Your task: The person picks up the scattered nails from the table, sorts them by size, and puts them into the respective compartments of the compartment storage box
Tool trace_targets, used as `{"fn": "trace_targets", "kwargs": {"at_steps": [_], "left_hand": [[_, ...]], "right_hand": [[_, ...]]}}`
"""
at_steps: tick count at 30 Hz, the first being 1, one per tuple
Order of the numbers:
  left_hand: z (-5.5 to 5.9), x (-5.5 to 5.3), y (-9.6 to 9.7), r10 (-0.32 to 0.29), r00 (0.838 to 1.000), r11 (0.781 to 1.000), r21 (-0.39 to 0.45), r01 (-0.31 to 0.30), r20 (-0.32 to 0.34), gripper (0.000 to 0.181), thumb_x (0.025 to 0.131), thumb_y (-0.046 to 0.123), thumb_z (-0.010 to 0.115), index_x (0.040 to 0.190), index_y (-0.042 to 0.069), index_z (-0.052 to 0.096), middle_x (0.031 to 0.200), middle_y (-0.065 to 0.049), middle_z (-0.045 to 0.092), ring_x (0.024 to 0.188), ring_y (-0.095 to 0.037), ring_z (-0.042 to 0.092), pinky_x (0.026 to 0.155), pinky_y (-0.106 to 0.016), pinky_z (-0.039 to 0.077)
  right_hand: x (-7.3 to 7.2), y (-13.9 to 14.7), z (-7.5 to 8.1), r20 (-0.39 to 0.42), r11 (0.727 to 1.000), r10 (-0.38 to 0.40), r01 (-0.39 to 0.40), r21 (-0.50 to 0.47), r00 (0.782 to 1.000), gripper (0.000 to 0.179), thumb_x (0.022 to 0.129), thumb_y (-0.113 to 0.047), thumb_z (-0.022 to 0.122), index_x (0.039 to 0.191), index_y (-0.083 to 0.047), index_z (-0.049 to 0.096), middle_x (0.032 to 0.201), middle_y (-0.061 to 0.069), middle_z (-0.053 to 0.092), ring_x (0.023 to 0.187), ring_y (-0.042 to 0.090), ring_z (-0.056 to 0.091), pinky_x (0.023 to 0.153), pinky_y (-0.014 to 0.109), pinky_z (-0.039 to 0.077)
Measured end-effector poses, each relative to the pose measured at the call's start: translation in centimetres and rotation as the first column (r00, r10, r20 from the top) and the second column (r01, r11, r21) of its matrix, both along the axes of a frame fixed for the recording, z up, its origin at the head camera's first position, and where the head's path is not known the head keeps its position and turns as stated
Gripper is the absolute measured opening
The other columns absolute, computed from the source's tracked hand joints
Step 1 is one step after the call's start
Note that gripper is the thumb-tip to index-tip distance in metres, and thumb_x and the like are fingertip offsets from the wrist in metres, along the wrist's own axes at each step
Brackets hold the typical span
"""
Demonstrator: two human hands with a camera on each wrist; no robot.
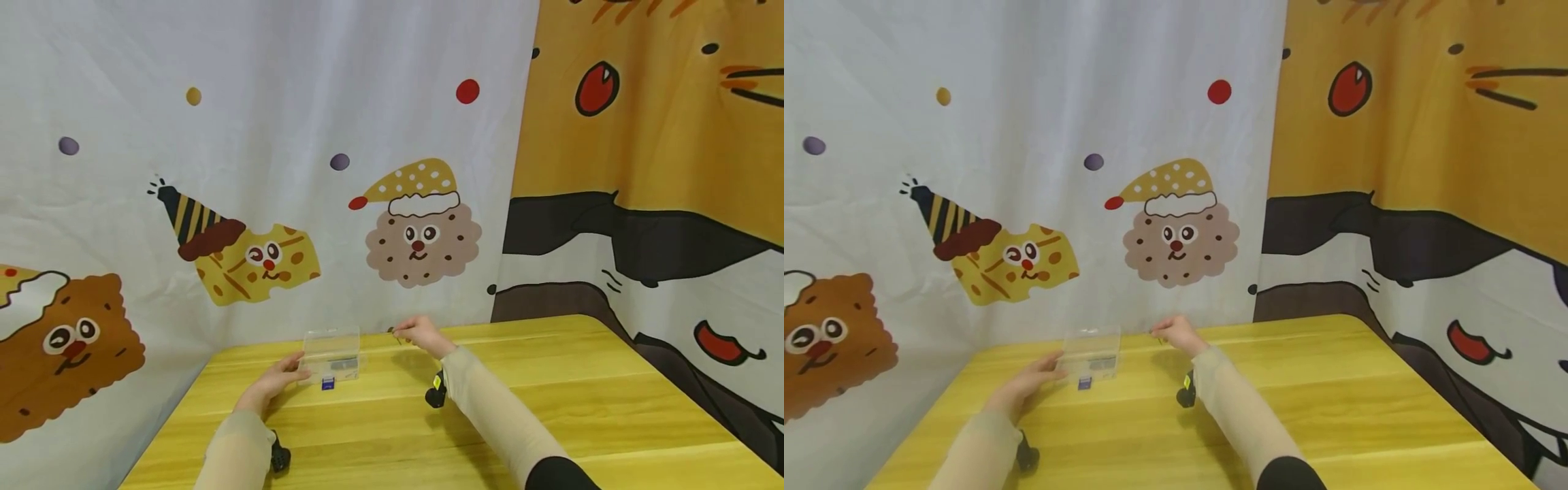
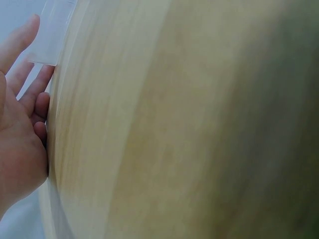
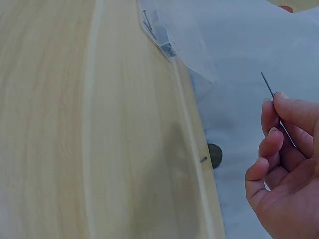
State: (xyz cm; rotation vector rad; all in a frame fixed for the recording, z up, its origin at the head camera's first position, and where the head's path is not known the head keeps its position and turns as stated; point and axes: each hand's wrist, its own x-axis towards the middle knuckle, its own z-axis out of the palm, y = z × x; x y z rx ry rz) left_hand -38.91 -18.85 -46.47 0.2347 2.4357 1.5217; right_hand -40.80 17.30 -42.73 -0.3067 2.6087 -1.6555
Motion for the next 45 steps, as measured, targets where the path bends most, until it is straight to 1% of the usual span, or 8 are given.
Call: {"fn": "trace_targets", "kwargs": {"at_steps": [7,12,15,21,27,33,39,45], "left_hand": [[0.1,0.4,0.0,0.010,1.000,1.000,-0.003,-0.010,-0.002,0.076,0.091,0.026,0.068,0.152,0.004,0.029,0.151,-0.032,0.025,0.138,-0.049,0.023,0.108,-0.064,0.019],[0.1,0.4,0.0,0.016,1.000,1.000,0.003,-0.016,-0.005,0.075,0.092,0.025,0.068,0.152,0.004,0.029,0.151,-0.032,0.025,0.138,-0.049,0.022,0.109,-0.064,0.018],[-0.1,0.3,0.0,0.015,1.000,1.000,0.000,-0.015,-0.007,0.075,0.091,0.026,0.069,0.152,0.005,0.030,0.151,-0.032,0.025,0.138,-0.049,0.022,0.108,-0.064,0.018],[-0.4,0.1,0.0,0.019,1.000,1.000,0.007,-0.019,-0.010,0.074,0.091,0.025,0.069,0.151,0.004,0.032,0.150,-0.033,0.027,0.137,-0.049,0.025,0.108,-0.063,0.021],[-0.3,0.3,0.1,0.022,1.000,1.000,0.002,-0.022,-0.018,0.071,0.092,0.022,0.068,0.151,0.003,0.032,0.149,-0.033,0.027,0.137,-0.050,0.024,0.108,-0.064,0.020],[-0.2,0.3,0.1,0.025,0.999,1.000,0.001,-0.025,-0.022,0.072,0.092,0.022,0.068,0.150,0.002,0.032,0.148,-0.034,0.028,0.136,-0.050,0.026,0.108,-0.063,0.020],[-0.4,0.0,0.1,0.020,1.000,1.000,0.006,-0.020,-0.020,0.073,0.092,0.024,0.068,0.151,0.002,0.031,0.149,-0.034,0.027,0.137,-0.049,0.025,0.109,-0.063,0.020],[-0.4,0.0,0.1,0.025,1.000,0.999,0.021,-0.025,-0.014,0.074,0.091,0.023,0.069,0.151,0.003,0.031,0.150,-0.033,0.026,0.138,-0.049,0.023,0.109,-0.062,0.019]], "right_hand": [[0.5,-1.6,-0.3,-0.021,0.999,0.051,-0.051,0.015,0.998,0.024,0.094,-0.013,0.064,0.111,0.002,0.072,0.107,0.008,0.069,0.091,0.041,0.057,0.081,0.055,0.047],[0.4,-2.9,-1.2,-0.047,0.995,0.088,-0.086,0.040,0.995,0.025,0.093,-0.012,0.065,0.111,0.005,0.071,0.105,0.007,0.068,0.092,0.032,0.060,0.081,0.050,0.049],[0.4,-3.8,-1.7,-0.060,0.994,0.106,-0.104,0.044,0.992,0.024,0.093,-0.012,0.066,0.109,0.005,0.071,0.103,0.007,0.068,0.093,0.032,0.061,0.081,0.048,0.051],[0.5,-5.5,-2.4,-0.069,0.994,0.102,-0.099,0.042,0.992,0.019,0.091,-0.012,0.068,0.102,0.002,0.075,0.101,0.008,0.071,0.092,0.028,0.064,0.077,0.043,0.053],[0.8,-6.7,-2.8,-0.096,0.991,0.108,-0.100,0.086,0.989,0.014,0.090,-0.010,0.068,0.097,-0.002,0.077,0.099,0.007,0.071,0.095,0.022,0.064,0.081,0.037,0.053],[0.8,-7.5,-3.1,-0.161,0.982,0.133,-0.109,0.152,0.978,0.012,0.090,-0.006,0.067,0.094,-0.001,0.077,0.091,0.005,0.071,0.082,0.016,0.063,0.071,0.031,0.052],[0.9,-8.2,-3.3,-0.165,0.976,0.162,-0.134,0.171,0.973,0.012,0.091,-0.005,0.066,0.094,0.000,0.076,0.090,0.004,0.072,0.081,0.011,0.063,0.073,0.028,0.053],[1.0,-8.7,-3.5,-0.186,0.974,0.186,-0.156,0.164,0.965,0.011,0.090,-0.003,0.067,0.094,0.002,0.075,0.090,0.005,0.072,0.078,0.011,0.063,0.070,0.027,0.053]]}}
